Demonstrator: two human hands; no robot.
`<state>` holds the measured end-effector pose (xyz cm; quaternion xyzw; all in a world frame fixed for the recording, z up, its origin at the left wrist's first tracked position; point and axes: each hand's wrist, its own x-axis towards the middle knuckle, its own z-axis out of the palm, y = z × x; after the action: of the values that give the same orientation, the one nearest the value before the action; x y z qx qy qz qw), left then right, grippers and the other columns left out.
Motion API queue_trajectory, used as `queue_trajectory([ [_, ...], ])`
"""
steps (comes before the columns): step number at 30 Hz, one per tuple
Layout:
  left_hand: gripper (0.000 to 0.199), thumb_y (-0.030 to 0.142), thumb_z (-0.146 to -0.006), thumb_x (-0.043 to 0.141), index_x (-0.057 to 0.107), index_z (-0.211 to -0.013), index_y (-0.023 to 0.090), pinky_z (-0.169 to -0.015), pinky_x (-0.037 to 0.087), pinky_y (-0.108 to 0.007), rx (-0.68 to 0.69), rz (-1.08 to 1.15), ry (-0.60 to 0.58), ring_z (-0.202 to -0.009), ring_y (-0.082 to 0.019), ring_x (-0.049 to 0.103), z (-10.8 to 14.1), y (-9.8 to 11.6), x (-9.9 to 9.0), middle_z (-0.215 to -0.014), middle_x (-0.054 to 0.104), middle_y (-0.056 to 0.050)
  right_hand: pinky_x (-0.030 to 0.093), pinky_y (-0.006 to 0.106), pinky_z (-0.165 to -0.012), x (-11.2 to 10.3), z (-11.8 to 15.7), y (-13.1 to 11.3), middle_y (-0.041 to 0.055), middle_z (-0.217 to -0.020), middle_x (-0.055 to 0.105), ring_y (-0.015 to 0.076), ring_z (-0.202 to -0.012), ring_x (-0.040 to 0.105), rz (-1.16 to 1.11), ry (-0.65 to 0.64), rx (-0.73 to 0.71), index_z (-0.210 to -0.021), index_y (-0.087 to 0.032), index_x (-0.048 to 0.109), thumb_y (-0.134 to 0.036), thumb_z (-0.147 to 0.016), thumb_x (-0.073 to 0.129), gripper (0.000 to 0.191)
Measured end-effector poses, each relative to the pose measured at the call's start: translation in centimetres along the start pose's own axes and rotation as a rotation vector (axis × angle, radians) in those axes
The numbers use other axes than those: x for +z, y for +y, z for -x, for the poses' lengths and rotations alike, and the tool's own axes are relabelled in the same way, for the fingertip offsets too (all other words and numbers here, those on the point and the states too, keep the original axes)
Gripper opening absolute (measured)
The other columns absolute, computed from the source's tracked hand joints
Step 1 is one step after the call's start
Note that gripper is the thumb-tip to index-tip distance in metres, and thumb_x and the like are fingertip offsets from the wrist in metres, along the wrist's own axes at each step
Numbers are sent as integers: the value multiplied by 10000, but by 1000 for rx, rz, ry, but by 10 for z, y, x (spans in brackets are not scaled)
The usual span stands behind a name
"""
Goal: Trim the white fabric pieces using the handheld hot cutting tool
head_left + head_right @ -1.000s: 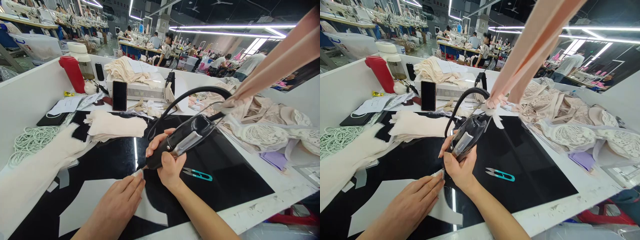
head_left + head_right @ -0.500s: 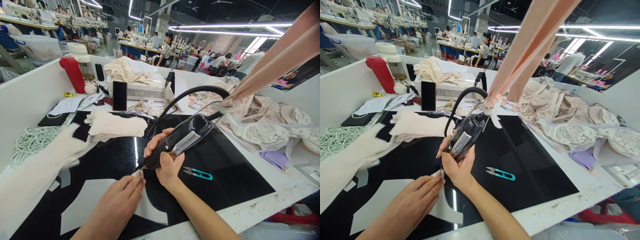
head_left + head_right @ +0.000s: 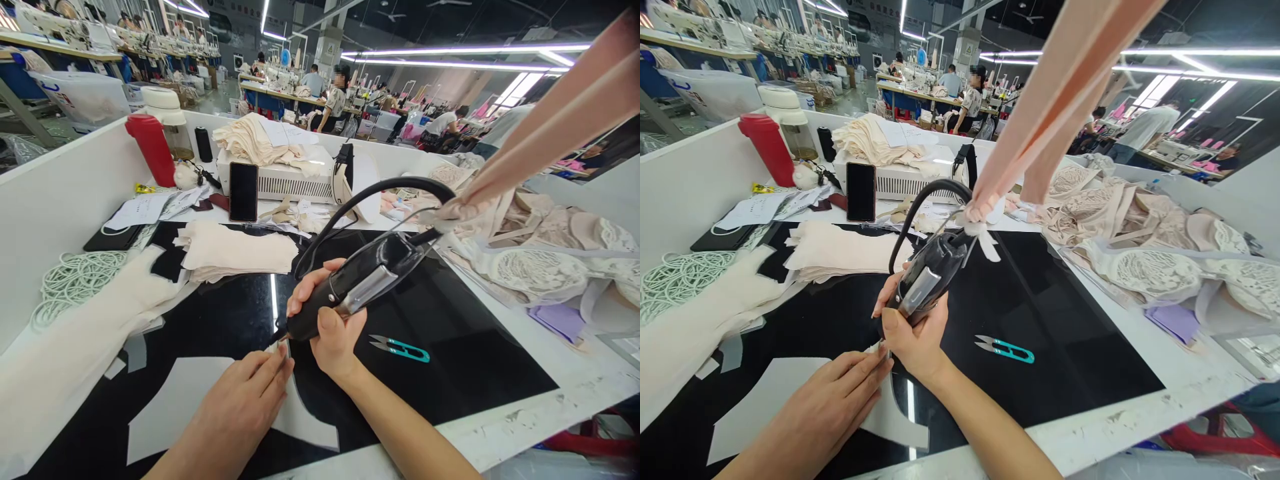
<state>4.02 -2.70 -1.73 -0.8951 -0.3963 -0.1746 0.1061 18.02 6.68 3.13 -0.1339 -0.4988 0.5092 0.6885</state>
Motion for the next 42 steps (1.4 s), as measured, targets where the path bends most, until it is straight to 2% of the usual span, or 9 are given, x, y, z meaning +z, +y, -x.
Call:
queue_trajectory([
  [12,403,119,-1096,320,693,-1243,78,-886,467,-373,-7,-4,49,-1051,-225,653,1,3,6,-1265,737,-104,519,317,-592,-2,5,2,-3,-879,645,140,-641,609,15,-14,1,-1255,-285,535,-364,-922,738,397],
  [26,357,124,-1079,373,650,-1302,97,-879,463,-381,-19,-26,-7,-1035,-242,661,5,3,9,-1293,723,-107,523,334,-576,-3,5,5,-10,-850,635,159,-618,599,69,-17,47,-1231,-295,474,-419,-882,758,467],
  [33,380,131,-1093,339,679,-1257,93,-872,481,-370,-15,-39,23,-992,-227,675,1,2,7,-1260,741,-110,532,334,-609,-2,6,6,-16,-873,637,144,-622,612,93,5,15,-1211,-294,490,-401,-939,708,365],
  [38,397,131,-1103,322,690,-1245,87,-878,500,-351,17,-41,13,-1018,-210,688,-4,-1,0,-1275,739,-124,529,301,-573,0,-6,-6,-27,-854,642,137,-619,605,85,21,-8,-1193,-288,520,-447,-897,763,414],
  [42,383,133,-1098,334,662,-1294,101,-927,508,-375,36,-8,-43,-1144,-229,679,-2,-5,-1,-1346,705,-131,532,282,-572,-4,-11,-21,-36,-848,643,128,-624,602,79,61,-29,-1188,-290,547,-445,-887,780,411],
])
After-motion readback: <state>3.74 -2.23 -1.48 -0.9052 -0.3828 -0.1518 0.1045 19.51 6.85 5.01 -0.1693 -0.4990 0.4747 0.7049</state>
